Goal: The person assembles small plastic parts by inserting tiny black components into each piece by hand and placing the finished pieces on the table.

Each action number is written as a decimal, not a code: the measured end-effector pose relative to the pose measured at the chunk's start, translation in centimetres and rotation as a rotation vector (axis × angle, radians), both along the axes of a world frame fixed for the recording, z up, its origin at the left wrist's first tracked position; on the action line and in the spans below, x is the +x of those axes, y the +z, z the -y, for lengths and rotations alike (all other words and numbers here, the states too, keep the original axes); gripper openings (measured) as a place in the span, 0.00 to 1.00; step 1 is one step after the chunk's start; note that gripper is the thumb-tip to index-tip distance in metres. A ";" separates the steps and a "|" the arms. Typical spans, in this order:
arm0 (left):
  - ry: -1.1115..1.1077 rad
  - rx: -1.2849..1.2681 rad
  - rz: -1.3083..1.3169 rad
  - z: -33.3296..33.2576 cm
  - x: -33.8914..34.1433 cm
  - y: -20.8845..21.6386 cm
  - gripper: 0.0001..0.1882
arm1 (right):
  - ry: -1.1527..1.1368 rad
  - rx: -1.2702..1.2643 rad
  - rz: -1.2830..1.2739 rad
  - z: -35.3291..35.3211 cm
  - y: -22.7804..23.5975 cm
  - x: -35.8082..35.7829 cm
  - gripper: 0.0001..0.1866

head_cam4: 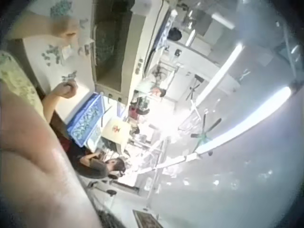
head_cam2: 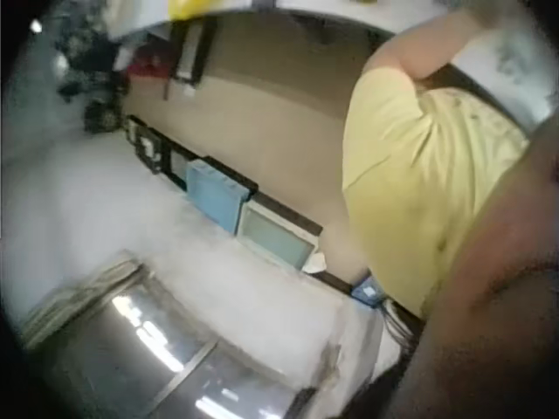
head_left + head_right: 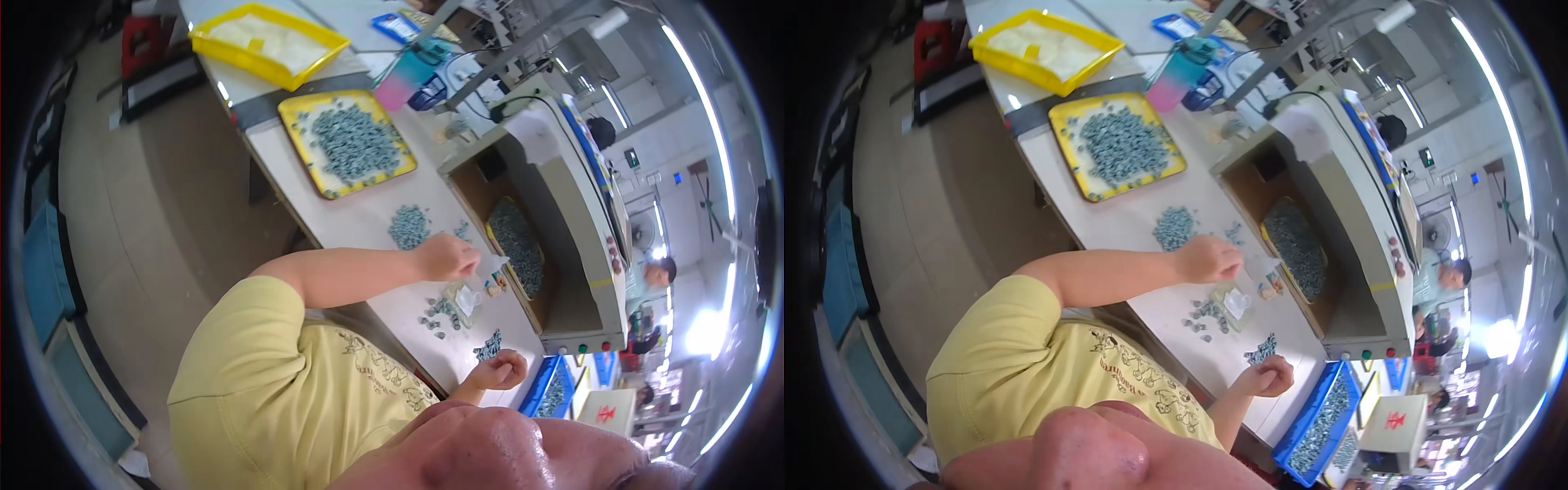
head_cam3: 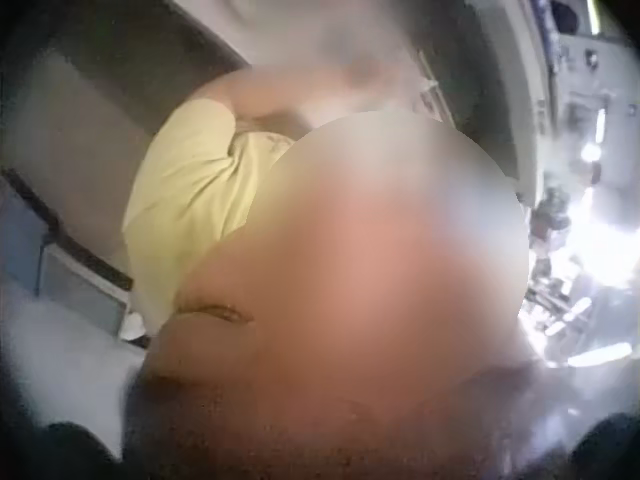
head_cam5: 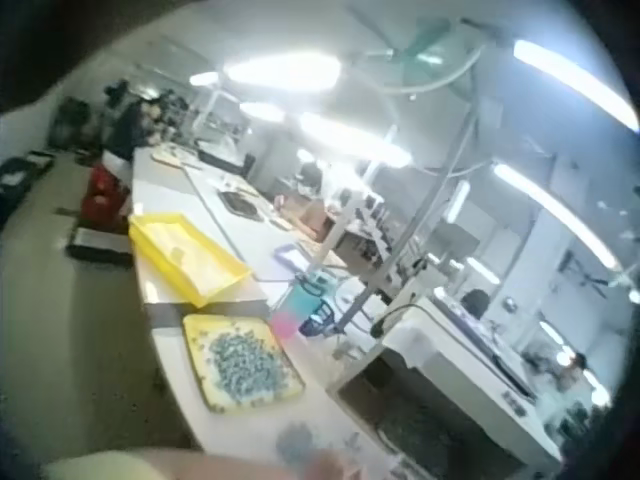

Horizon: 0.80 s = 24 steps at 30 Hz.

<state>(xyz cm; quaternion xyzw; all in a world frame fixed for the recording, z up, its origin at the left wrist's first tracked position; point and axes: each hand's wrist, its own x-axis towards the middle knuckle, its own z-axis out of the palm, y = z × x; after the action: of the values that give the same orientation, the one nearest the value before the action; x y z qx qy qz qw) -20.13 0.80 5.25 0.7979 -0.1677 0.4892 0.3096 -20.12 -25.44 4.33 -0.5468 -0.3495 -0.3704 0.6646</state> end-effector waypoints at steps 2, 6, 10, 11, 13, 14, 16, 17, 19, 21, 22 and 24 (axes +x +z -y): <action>0.080 0.002 0.071 2.1 1.1 1.2 0.06 | -0.027 0.034 0.059 2.2 1.8 0.0 0.18; 0.045 0.090 0.131 7.7 4.7 1.9 0.07 | 0.005 0.008 0.298 7.4 3.3 1.3 0.24; 0.047 0.226 0.081 10.9 6.6 1.6 0.06 | 0.007 -0.047 0.320 10.5 3.5 3.5 0.22; 0.047 0.243 0.099 11.8 7.5 1.4 0.06 | 0.041 -0.081 0.347 11.1 3.8 3.8 0.20; 0.042 0.257 0.093 13.2 8.7 0.7 0.06 | 0.118 -0.189 0.405 13.1 3.6 4.6 0.13; 0.085 0.264 0.093 13.1 8.6 0.3 0.06 | 0.112 -0.177 0.400 13.5 3.7 4.7 0.13; 0.079 0.267 0.086 13.2 9.2 -0.3 0.06 | 0.245 -0.424 0.464 14.0 4.4 4.7 0.09; 0.090 0.250 0.082 13.5 9.8 -0.7 0.06 | 0.240 -0.440 0.451 14.3 4.3 5.1 0.06; 0.080 0.248 0.054 14.2 10.5 -1.0 0.06 | 0.238 -0.433 0.440 15.1 4.0 5.8 0.05; 0.028 0.239 0.036 15.7 11.4 -0.8 0.06 | 0.195 -0.442 0.424 16.1 4.1 6.3 0.05; 0.038 0.234 0.035 16.3 11.6 -0.7 0.06 | 0.213 -0.450 0.408 16.4 4.0 6.5 0.04; 0.030 0.223 0.009 17.4 11.3 -0.8 0.05 | 0.176 -0.464 0.372 17.2 3.5 6.6 0.03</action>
<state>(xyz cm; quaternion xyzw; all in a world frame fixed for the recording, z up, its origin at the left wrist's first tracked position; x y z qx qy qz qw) -8.83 -16.62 4.49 0.8276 -0.2107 0.4756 0.2108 -13.53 -42.66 7.86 -0.5742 -0.5865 -0.3157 0.4761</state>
